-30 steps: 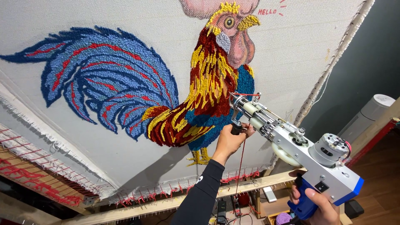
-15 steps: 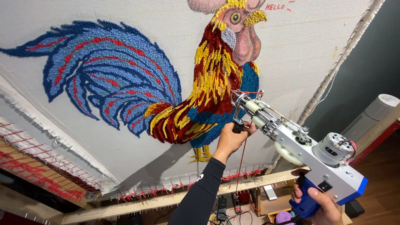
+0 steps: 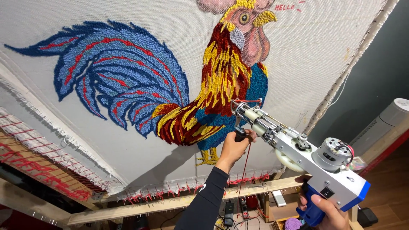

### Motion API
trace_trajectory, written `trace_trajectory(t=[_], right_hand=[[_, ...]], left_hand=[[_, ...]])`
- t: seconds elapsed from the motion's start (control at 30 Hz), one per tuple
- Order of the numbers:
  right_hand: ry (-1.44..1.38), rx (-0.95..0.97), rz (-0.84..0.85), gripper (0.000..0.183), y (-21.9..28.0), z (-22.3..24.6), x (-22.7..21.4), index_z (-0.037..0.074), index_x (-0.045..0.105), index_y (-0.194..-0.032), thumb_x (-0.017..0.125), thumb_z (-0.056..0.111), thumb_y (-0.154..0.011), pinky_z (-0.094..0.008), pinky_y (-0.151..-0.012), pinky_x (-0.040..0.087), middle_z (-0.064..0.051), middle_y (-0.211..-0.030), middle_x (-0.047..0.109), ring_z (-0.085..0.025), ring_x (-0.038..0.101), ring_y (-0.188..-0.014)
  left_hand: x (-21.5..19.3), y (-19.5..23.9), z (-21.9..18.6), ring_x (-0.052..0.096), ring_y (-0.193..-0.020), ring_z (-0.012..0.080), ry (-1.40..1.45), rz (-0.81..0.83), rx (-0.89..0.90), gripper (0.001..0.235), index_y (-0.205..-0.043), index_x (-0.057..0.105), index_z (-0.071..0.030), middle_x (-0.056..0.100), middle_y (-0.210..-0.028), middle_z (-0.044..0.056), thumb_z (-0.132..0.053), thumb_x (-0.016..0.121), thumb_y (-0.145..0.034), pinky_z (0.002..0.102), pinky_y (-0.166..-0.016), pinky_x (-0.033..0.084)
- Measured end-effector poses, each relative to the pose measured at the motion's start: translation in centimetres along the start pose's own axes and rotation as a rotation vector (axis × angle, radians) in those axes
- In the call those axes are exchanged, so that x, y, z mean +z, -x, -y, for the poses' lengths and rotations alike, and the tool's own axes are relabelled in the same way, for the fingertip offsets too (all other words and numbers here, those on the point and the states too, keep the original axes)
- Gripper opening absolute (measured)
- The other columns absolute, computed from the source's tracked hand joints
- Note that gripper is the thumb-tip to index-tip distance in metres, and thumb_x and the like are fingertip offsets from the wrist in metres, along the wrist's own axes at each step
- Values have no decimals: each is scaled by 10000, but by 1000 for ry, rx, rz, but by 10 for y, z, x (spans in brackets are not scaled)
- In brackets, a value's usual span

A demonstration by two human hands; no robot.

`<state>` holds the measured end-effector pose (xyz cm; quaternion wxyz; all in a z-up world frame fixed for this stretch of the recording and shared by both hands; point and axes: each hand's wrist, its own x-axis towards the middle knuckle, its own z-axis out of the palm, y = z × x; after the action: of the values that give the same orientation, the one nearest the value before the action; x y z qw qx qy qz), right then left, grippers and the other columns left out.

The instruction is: Using a tufting gun to create a colorful rooster design on a rug canvas.

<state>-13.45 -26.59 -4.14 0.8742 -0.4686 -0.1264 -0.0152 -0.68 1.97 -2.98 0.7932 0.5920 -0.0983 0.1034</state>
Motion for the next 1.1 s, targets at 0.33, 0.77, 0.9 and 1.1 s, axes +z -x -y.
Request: trace_trajectory(t=[0.33,0.77,0.9,1.1], right_hand=[[39,4,-37,795,-3,-5,2,-126,438,-1479,670,135,-765,-380,-594,499,-360,-1172,605,-258,585,-763],[134,133,-96,771,-4,-9,-4,-224,513,-1351,675,176,-711,-381,-585,492,-257,-845,562,-267,585,-728],[161,114,-107,768,-1,-1,14,-191,501,-1354,666,175,-699,-377,-566,486,-256,-880,597,-254,583,-721],[195,121,-94,749,5,5,21,-192,515,-1342,666,170,-704,-383,-573,483,-247,-840,589,-258,584,-715]], left_hand=[[0,18,-35,449,-530,32,-149,-63,-96,281,-1014,686,-25,743,-862,24,-296,720,-947,235,-471,366],[-5,29,-47,430,-507,21,-166,-72,-118,281,-1025,708,-51,746,-857,10,-321,708,-950,229,-458,366],[-9,31,-45,449,-515,21,-182,-80,-130,258,-1026,704,-68,741,-846,5,-314,707,-946,224,-457,369],[-18,32,-26,512,-585,17,-129,-49,-70,219,-1001,704,-40,729,-843,-3,-250,721,-943,216,-468,362]])
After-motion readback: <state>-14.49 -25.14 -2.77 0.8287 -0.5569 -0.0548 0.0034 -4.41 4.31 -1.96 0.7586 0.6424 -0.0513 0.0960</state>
